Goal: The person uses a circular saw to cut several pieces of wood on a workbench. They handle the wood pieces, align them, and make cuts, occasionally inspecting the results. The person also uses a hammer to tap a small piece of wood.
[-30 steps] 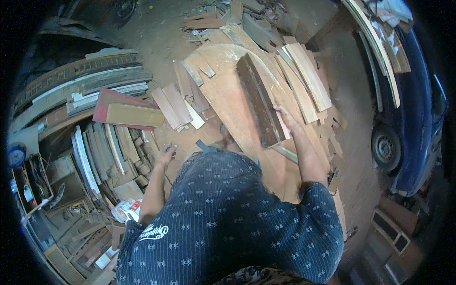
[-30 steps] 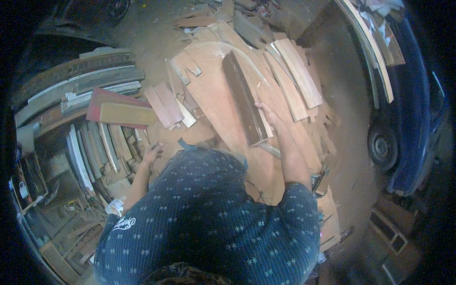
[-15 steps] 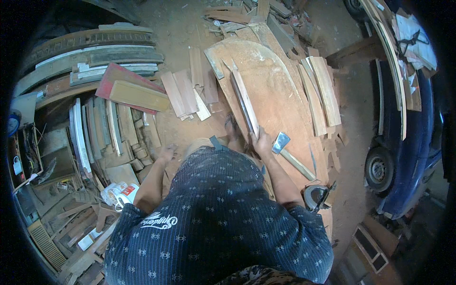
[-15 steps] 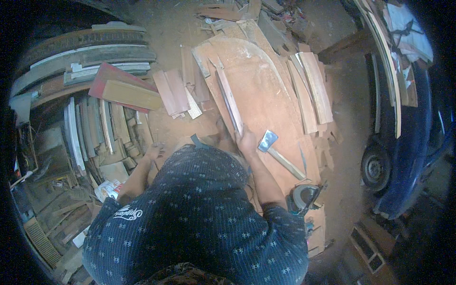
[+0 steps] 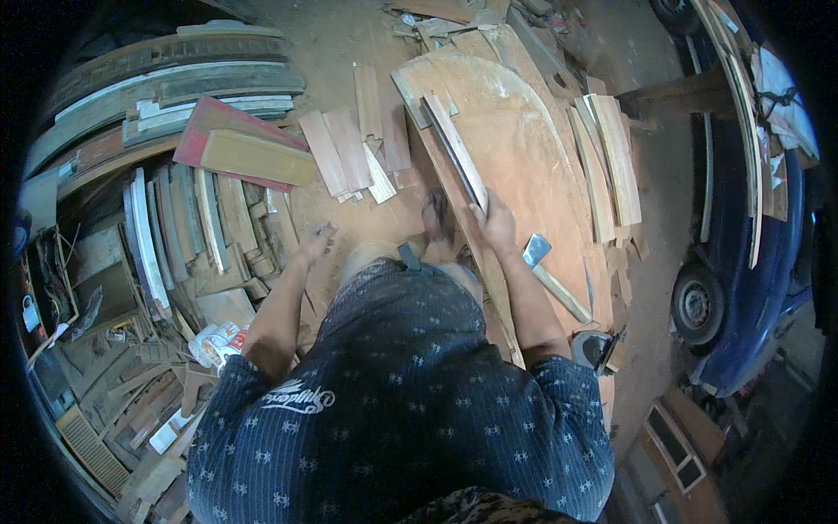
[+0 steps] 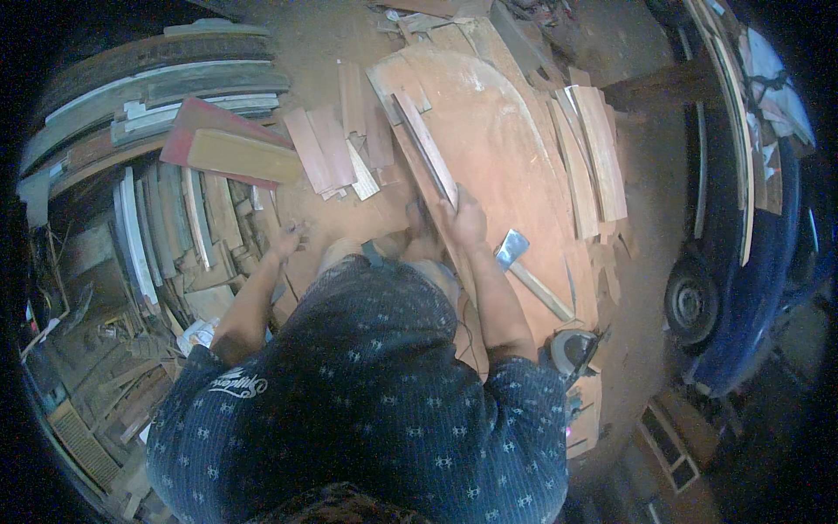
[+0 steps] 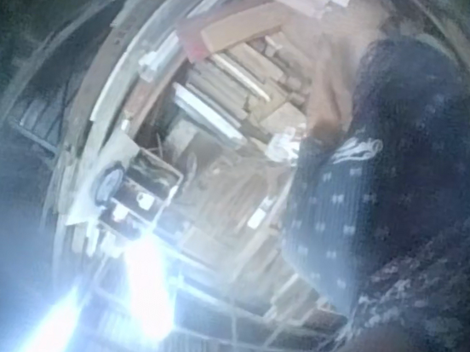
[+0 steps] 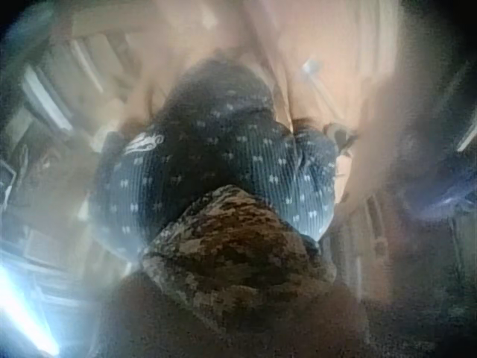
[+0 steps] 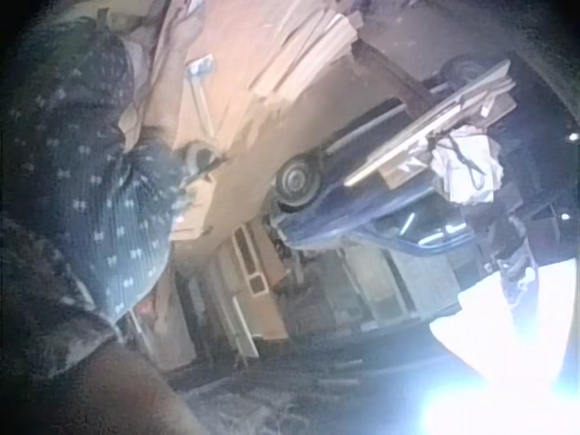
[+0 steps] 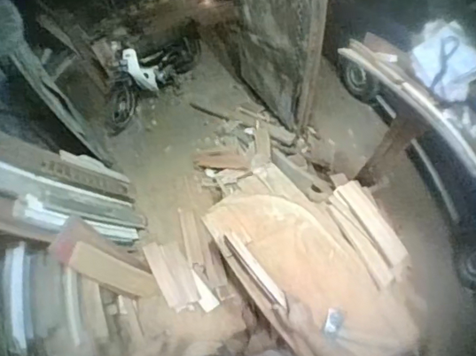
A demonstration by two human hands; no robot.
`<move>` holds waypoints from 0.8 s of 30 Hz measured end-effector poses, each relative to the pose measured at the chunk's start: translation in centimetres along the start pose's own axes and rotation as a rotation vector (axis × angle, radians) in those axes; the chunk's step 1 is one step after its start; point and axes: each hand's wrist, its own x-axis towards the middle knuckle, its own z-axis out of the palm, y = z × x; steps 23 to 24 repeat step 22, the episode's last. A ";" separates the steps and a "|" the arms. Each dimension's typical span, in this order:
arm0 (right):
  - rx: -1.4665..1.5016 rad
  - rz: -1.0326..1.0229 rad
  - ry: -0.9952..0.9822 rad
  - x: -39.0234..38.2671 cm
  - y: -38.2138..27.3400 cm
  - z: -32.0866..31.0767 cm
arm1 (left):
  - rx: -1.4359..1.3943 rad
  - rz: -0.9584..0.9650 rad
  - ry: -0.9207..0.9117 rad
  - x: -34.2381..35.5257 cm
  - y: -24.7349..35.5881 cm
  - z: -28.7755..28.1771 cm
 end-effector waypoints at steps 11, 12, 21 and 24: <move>-0.765 0.535 -0.101 -17.8 16.7 -5.2 | -0.047 -0.060 -0.034 1.7 -3.4 1.5; -0.787 0.499 -0.066 -17.9 18.4 -4.4 | -0.032 -0.060 -0.045 1.9 -3.3 1.0; -0.425 0.480 -0.292 -15.6 15.5 -10.5 | -0.159 0.140 0.018 -1.7 1.5 2.5; -0.407 0.479 -0.270 -16.2 12.7 -11.5 | -0.057 0.337 -0.094 -1.9 3.5 0.3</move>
